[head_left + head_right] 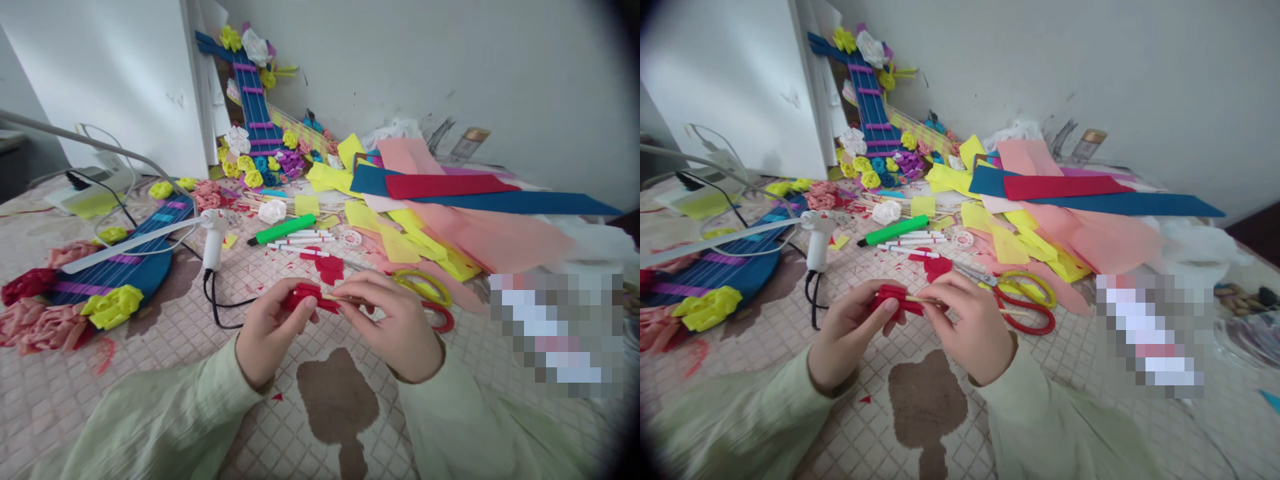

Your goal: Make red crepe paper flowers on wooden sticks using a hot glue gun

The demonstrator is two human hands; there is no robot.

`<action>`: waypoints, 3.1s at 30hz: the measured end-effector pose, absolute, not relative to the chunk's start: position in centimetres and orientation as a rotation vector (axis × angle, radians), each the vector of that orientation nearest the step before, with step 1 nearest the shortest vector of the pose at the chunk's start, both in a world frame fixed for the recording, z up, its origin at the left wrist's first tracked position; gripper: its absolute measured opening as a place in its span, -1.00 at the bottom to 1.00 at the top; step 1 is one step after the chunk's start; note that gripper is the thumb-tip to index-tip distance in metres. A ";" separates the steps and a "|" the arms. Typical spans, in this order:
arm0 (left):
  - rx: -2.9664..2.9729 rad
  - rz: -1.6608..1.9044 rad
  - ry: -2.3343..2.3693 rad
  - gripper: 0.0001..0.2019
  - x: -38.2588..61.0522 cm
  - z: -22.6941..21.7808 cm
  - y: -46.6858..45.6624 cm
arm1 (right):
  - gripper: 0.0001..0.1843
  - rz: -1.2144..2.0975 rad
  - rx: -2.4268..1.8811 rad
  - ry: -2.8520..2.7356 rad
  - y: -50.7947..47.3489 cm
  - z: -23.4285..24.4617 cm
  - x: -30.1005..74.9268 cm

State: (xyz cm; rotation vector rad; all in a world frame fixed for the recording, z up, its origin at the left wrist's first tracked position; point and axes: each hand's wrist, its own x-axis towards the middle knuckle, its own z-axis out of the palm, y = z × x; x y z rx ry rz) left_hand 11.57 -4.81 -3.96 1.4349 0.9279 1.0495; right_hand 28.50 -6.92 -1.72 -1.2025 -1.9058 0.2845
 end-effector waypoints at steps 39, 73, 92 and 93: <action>1.094 0.982 0.711 -0.75 12.1 -4.4 -4.7 | -0.89 0.616 -1.217 -1.680 -6.6 -1.2 27.6; 1.792 1.261 0.741 -0.73 11.3 -5.0 -5.5 | -0.77 0.571 -1.040 -1.748 -7.3 -1.3 27.3; 1.744 1.251 0.714 -0.69 11.4 -4.8 -5.6 | -0.81 0.579 -0.984 -1.739 -7.3 -1.8 27.6; 1.737 1.248 0.719 -0.69 11.4 -4.8 -5.6 | -0.81 0.582 -0.982 -1.738 -7.3 -1.8 27.6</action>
